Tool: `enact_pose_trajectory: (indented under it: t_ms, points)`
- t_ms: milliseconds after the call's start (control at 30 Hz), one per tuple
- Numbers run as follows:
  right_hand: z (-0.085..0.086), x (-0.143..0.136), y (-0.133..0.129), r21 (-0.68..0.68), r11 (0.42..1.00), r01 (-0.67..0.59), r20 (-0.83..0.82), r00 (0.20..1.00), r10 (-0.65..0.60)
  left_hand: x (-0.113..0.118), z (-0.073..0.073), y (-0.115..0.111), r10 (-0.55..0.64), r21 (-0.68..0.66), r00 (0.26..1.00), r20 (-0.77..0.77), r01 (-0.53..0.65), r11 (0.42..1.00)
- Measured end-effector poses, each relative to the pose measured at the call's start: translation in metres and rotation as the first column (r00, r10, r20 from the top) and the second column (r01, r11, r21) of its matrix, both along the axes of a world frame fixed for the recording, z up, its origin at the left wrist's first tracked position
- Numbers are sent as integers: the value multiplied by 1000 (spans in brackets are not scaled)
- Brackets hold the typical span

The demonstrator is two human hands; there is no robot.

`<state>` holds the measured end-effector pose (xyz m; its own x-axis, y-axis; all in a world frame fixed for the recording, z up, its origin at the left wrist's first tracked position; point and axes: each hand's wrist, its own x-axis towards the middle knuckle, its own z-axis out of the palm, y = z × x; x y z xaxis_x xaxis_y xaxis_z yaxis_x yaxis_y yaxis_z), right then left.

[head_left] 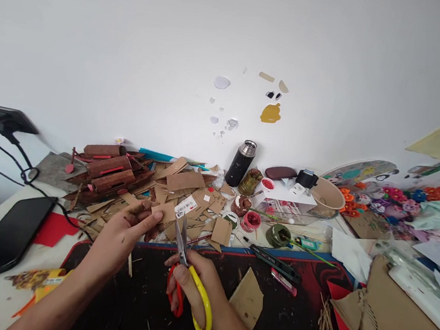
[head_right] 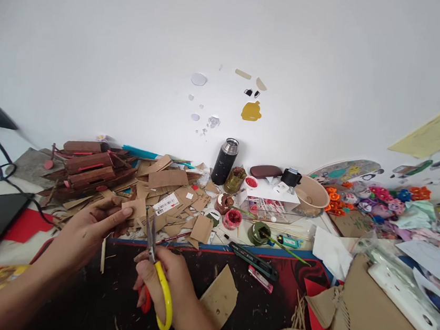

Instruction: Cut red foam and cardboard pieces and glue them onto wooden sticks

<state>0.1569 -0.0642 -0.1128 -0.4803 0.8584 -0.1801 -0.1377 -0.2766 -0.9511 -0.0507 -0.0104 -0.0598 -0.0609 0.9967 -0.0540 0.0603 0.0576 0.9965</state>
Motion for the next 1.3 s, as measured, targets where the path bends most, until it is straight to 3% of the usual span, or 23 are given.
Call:
enact_pose_trajectory:
  t_ms: [233, 367, 767, 1067, 1300]
  points:
    - [8, -2, -4, 108, 994, -15, 162, 987, -2, 21, 18, -11, -89, -63, 996, -4, 88, 994]
    - [13, -2, -4, 122, 992, -13, 197, 980, -11, 25, 17, -14, -130, -78, 991, 3, 130, 988]
    - [8, -1, -6, 206, 978, -19, 282, 958, -41, 24, 16, -14, -130, -53, 991, -33, 128, 990]
    - [9, -3, -8, 200, 980, -18, 306, 951, -45, 20, 9, -11, -113, -73, 994, -4, 112, 991]
    - [12, -3, -7, 194, 981, -27, 336, 941, -41, 23, 14, -14, -117, -60, 990, -79, 113, 992]
